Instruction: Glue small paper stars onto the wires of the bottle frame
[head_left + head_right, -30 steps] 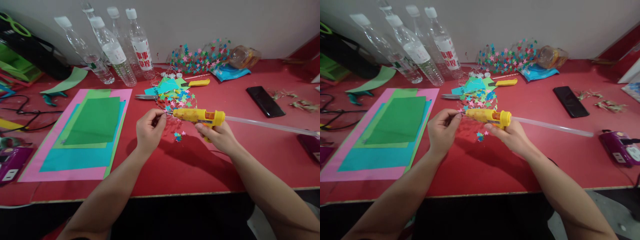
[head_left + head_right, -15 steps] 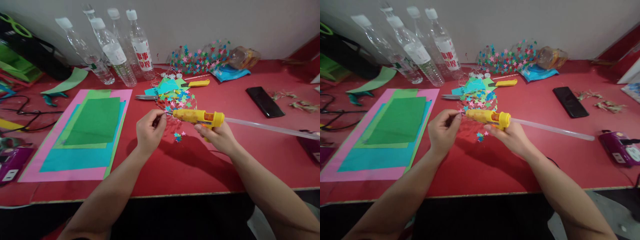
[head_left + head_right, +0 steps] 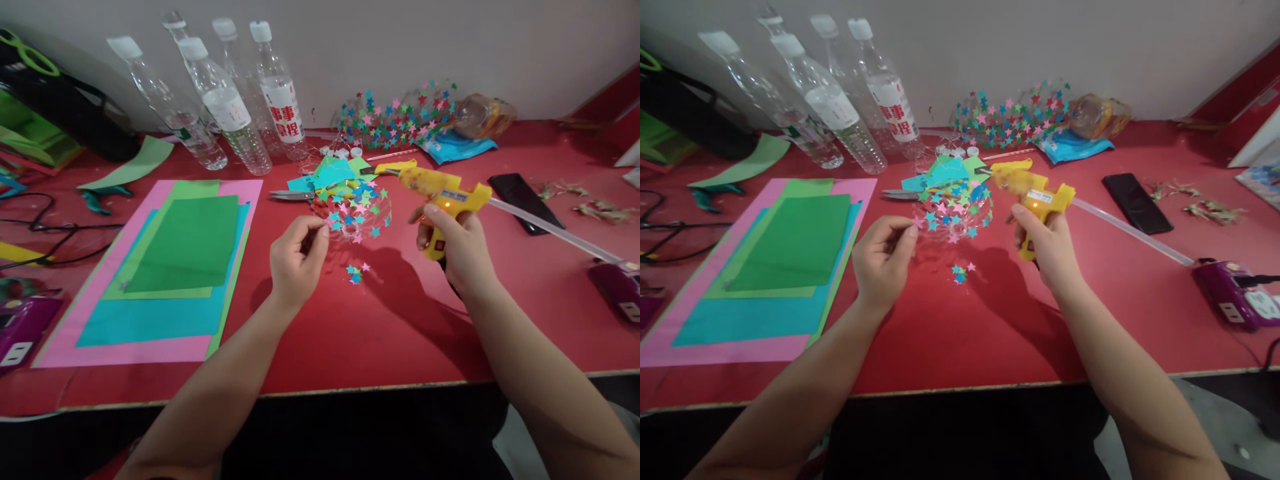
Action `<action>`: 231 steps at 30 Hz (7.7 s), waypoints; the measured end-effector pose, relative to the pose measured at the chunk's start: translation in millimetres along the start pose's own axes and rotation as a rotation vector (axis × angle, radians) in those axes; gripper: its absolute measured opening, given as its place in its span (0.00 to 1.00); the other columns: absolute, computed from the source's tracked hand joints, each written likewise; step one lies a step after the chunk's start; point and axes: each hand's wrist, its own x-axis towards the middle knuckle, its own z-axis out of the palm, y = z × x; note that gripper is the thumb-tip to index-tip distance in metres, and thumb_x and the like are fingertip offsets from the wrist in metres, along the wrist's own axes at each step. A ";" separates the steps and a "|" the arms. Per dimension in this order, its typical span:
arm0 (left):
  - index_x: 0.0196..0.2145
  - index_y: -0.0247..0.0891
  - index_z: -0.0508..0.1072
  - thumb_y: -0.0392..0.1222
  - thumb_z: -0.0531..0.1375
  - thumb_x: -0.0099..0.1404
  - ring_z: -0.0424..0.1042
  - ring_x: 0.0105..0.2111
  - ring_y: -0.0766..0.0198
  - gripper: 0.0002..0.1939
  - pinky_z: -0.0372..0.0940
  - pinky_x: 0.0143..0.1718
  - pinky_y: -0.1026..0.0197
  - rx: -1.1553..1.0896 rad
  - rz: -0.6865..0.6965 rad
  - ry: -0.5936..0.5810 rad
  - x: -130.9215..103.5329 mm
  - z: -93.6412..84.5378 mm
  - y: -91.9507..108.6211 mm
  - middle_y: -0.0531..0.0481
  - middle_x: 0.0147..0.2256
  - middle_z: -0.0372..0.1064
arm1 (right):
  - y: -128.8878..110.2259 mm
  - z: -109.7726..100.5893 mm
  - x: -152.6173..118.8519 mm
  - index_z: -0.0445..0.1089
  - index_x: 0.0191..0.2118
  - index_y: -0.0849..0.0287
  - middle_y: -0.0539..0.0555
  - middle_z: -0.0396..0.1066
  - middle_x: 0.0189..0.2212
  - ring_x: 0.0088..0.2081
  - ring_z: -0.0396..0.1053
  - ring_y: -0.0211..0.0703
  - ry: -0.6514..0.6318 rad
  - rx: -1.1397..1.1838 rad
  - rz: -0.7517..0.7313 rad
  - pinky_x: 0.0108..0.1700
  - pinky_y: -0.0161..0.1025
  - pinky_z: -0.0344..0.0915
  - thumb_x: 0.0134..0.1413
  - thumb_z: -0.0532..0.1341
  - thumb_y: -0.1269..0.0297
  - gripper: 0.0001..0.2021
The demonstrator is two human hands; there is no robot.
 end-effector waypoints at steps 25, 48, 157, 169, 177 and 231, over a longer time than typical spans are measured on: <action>0.28 0.38 0.70 0.40 0.59 0.61 0.52 0.16 0.74 0.05 0.47 0.17 0.69 -0.652 -0.541 -0.433 -1.7 2.8 19.5 0.59 0.16 0.57 | -0.4 -3.7 1.5 0.72 0.34 0.60 0.56 0.74 0.25 0.29 0.73 0.44 0.023 -1.250 -0.336 0.32 0.38 0.63 0.60 0.56 0.53 0.15; 0.31 0.39 0.73 0.38 0.60 0.58 0.56 0.19 0.72 0.03 0.54 0.24 0.66 0.199 -0.134 -0.216 3.6 -8.6 16.3 0.59 0.18 0.57 | -5.0 21.9 -35.1 0.68 0.32 0.56 0.46 0.73 0.26 0.23 0.64 0.30 -0.314 -0.544 -0.698 0.28 0.29 0.61 0.60 0.60 0.67 0.04; 0.31 0.38 0.72 0.43 0.60 0.62 0.57 0.22 0.70 0.07 0.55 0.24 0.67 -0.094 -0.358 -0.259 -0.5 8.8 5.4 0.57 0.20 0.60 | 20.7 30.3 -25.7 0.70 0.41 0.59 0.51 0.77 0.27 0.26 0.72 0.34 -0.237 -0.840 -0.922 0.29 0.32 0.64 0.64 0.54 0.69 0.08; 0.30 0.37 0.69 0.40 0.58 0.64 0.56 0.21 0.71 0.06 0.53 0.24 0.67 -0.083 -0.318 -0.268 -3.5 9.2 5.5 0.59 0.20 0.58 | 21.5 28.8 -25.6 0.70 0.40 0.60 0.52 0.77 0.29 0.26 0.72 0.35 -0.243 -0.876 -0.944 0.29 0.32 0.63 0.64 0.53 0.68 0.08; 0.30 0.38 0.69 0.40 0.57 0.64 0.56 0.20 0.71 0.06 0.53 0.24 0.66 -0.018 -0.279 -0.278 -4.6 9.1 6.9 0.59 0.19 0.56 | 19.3 28.4 -25.4 0.70 0.39 0.60 0.51 0.77 0.27 0.26 0.72 0.35 -0.262 -0.894 -0.919 0.29 0.32 0.62 0.64 0.52 0.68 0.09; 0.36 0.38 0.77 0.35 0.58 0.62 0.61 0.19 0.72 0.08 0.57 0.24 0.67 0.125 -0.131 -0.321 -17.7 18.9 16.2 0.56 0.21 0.68 | 28.2 33.9 -26.1 0.70 0.41 0.58 0.50 0.75 0.25 0.24 0.71 0.35 -0.235 -0.849 -0.684 0.27 0.31 0.58 0.65 0.53 0.62 0.10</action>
